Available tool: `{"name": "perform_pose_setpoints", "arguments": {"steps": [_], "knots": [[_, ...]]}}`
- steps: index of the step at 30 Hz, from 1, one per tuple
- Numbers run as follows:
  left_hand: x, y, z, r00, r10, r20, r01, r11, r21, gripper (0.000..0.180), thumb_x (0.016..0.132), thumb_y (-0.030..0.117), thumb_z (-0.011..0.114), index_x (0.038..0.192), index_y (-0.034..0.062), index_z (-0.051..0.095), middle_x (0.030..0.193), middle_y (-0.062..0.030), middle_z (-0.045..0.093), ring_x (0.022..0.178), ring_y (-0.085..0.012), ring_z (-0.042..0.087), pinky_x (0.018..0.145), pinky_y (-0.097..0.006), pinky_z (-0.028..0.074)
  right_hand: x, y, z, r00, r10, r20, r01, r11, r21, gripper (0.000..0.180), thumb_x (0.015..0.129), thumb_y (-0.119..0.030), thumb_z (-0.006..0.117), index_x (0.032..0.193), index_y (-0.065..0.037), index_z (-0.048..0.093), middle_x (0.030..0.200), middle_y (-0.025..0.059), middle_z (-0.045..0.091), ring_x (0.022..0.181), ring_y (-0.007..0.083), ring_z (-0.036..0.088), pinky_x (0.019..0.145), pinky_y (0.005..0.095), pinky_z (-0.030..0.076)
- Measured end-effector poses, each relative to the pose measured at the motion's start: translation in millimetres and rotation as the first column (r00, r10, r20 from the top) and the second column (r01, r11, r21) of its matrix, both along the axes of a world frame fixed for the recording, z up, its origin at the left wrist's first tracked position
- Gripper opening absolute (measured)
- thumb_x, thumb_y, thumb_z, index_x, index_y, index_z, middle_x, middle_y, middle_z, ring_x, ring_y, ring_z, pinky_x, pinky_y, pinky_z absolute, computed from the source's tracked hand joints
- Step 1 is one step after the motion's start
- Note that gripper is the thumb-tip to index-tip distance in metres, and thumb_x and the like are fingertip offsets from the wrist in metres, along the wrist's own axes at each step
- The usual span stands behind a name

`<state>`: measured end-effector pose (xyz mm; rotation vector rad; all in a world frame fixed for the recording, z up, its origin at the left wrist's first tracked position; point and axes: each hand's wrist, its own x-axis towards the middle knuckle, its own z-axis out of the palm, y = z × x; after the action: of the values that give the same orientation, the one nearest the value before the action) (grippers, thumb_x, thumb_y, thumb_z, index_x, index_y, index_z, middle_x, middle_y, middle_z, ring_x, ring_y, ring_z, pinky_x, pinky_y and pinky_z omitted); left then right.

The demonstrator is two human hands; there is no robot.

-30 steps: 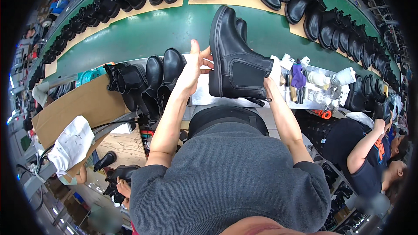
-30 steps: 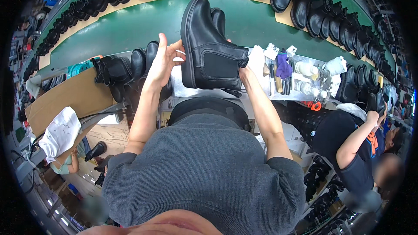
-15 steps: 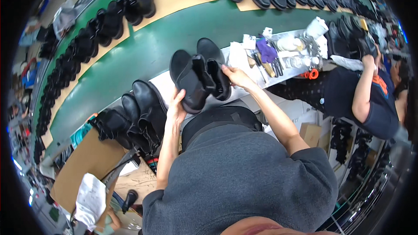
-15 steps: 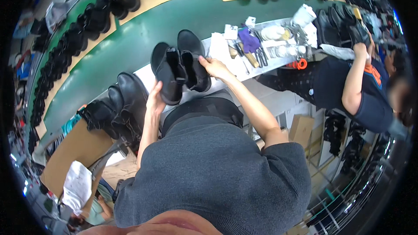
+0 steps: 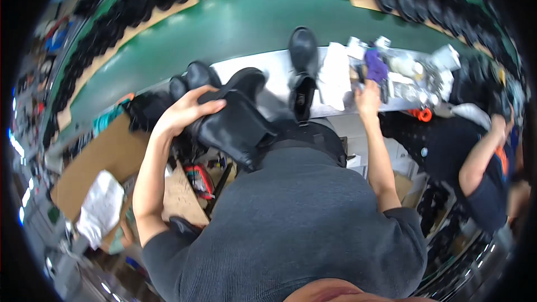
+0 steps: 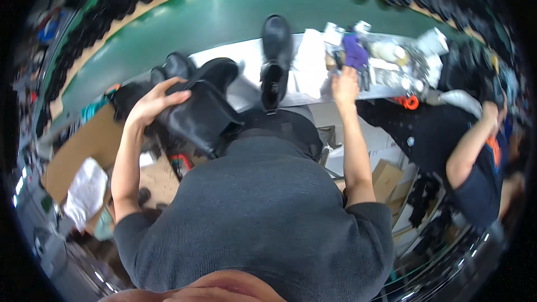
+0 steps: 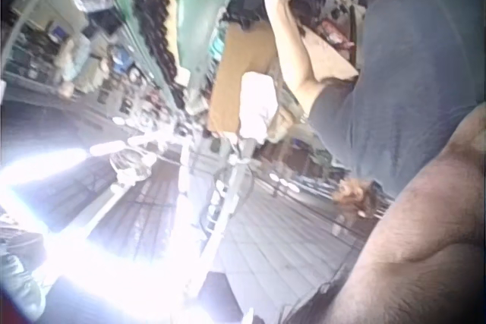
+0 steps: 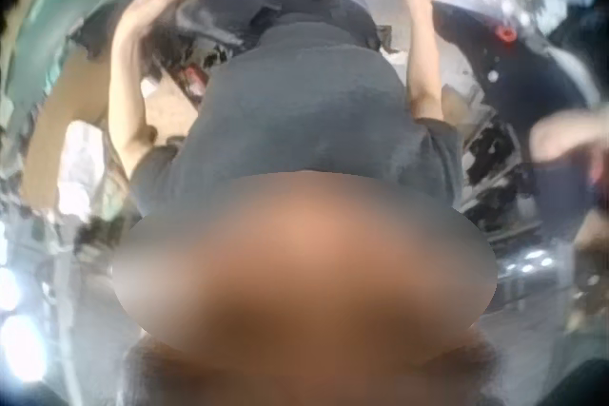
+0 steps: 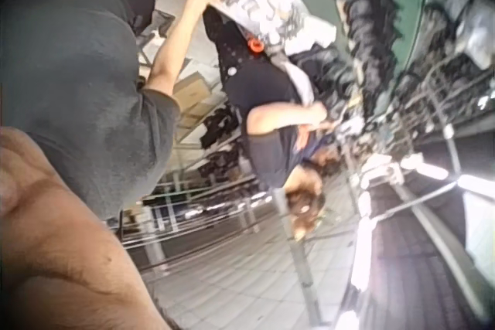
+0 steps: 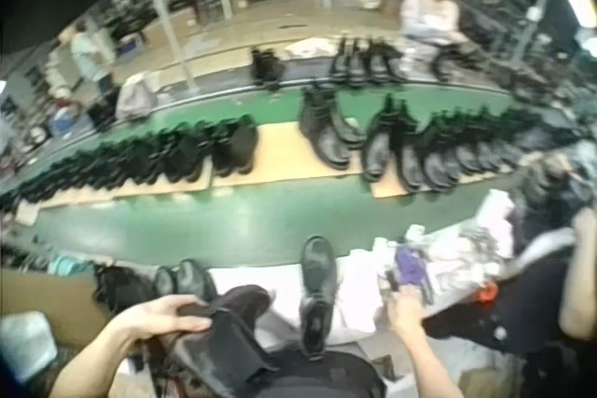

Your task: The person picks up black leather boots from a conveyor belt, wipes them with a white cloth, and uses a syringe to apply a substance to the interior. They then place the boots back onto the belt. The person repeats this process for multiple pairs of boots.

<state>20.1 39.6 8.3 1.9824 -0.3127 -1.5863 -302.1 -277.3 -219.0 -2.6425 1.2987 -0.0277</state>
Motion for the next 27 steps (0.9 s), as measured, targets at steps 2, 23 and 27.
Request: {"name": "perform_pose_setpoints", "arguments": {"steps": [2,23,27], "knots": [[-1.5,2.9,-18.3,0.998,-0.040,0.044,0.035,0.993,0.116,0.076,0.077,0.044,0.071,0.131,-0.0039,0.046,0.118,-0.0210,0.058,0.113,-0.0236,0.053,0.099,-0.031,0.038,-1.2,-1.8,-3.7,1.000,-0.010,0.001,0.010,0.999,0.035,0.039,0.078,-0.018,0.066,0.107,0.004,0.054,0.107,0.0235,0.057,0.101,0.0385,0.055,0.087,0.0448,0.045],[36.5,-12.3,-58.1,0.857,-0.169,0.487,0.250,0.962,-0.107,0.101,0.080,0.075,0.044,0.136,-0.0081,0.028,0.123,-0.0350,0.050,0.121,-0.0409,0.048,0.104,-0.040,0.036,144.5,125.5,171.0,0.560,0.409,0.721,-0.786,0.537,0.306,0.041,0.083,-0.014,0.068,0.120,-0.002,0.054,0.098,0.0171,0.062,0.084,0.0339,0.064,0.069,0.0385,0.051],[38.6,-8.1,-60.7,0.873,-0.165,0.459,0.231,0.969,-0.090,0.086,0.088,0.066,0.041,0.133,-0.0058,0.031,0.121,-0.0344,0.052,0.121,-0.0412,0.048,0.103,-0.040,0.036,142.4,127.7,169.7,0.572,0.447,0.688,-0.779,0.559,0.284,0.046,0.081,-0.014,0.070,0.124,-0.007,0.056,0.096,0.0124,0.062,0.075,0.0302,0.065,0.061,0.0367,0.052]]}}
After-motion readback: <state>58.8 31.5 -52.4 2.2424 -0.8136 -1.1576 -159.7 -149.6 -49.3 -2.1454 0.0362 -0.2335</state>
